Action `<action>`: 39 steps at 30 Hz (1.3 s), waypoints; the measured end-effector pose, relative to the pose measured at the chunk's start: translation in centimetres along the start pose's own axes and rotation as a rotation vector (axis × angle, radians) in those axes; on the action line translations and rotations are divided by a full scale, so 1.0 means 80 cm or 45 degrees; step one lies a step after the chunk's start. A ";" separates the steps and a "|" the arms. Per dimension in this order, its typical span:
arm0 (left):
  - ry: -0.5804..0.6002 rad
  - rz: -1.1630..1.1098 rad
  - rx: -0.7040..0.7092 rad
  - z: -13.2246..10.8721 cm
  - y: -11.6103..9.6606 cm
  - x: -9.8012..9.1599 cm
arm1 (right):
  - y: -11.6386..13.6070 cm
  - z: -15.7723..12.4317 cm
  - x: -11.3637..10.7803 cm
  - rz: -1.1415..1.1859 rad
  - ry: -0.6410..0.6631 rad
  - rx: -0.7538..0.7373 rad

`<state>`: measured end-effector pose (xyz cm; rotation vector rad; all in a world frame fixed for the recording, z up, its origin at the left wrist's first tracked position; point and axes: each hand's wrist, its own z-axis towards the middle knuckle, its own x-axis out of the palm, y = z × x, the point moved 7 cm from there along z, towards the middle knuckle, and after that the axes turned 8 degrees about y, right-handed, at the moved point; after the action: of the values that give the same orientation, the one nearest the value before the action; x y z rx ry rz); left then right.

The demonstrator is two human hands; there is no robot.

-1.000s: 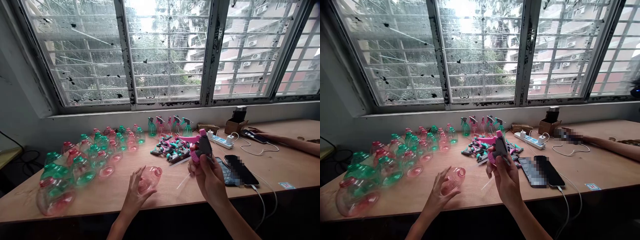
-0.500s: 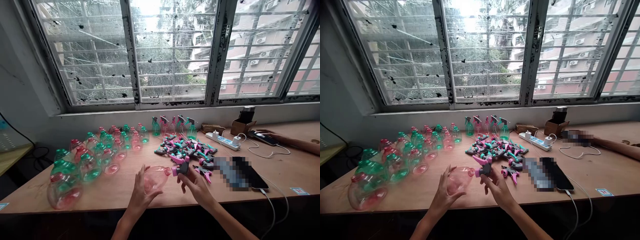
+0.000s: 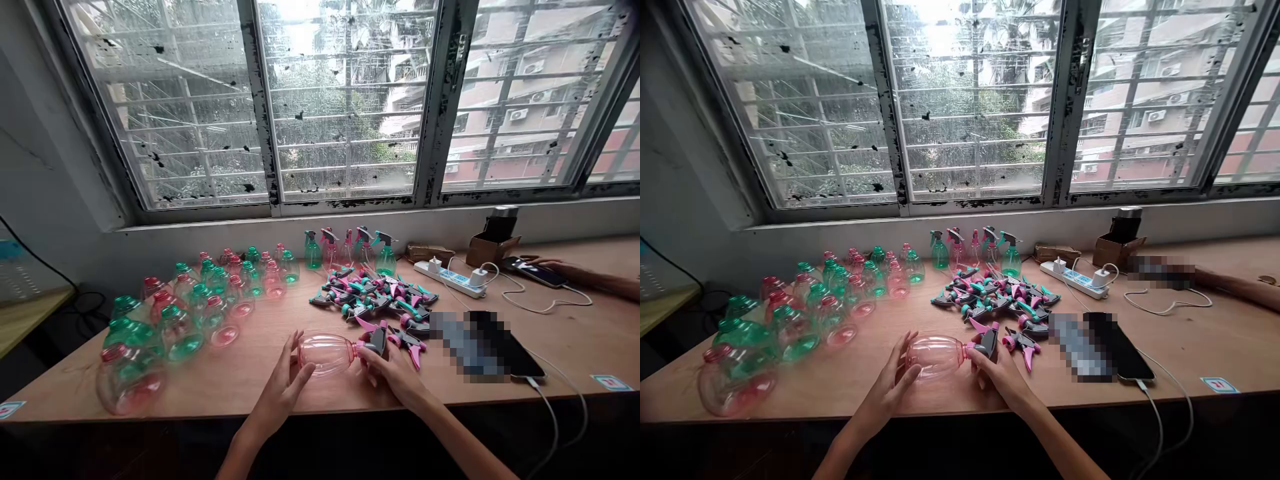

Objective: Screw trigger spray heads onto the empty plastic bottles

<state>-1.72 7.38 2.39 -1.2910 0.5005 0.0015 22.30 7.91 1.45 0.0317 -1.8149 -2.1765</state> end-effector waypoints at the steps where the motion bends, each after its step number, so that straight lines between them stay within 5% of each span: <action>1: 0.041 0.004 -0.006 0.000 -0.001 0.003 | -0.001 -0.002 -0.002 -0.028 0.016 0.013; 11: 0.243 0.070 0.008 -0.001 -0.011 0.012 | -0.013 -0.008 -0.015 -0.060 0.070 0.010; 39: 0.239 0.038 0.028 -0.007 0.001 0.011 | -0.016 -0.009 -0.006 0.068 0.158 0.036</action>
<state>-1.17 6.66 1.95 -1.2681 0.6785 -0.1006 22.67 7.51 -0.02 0.1199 -1.7574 -2.0650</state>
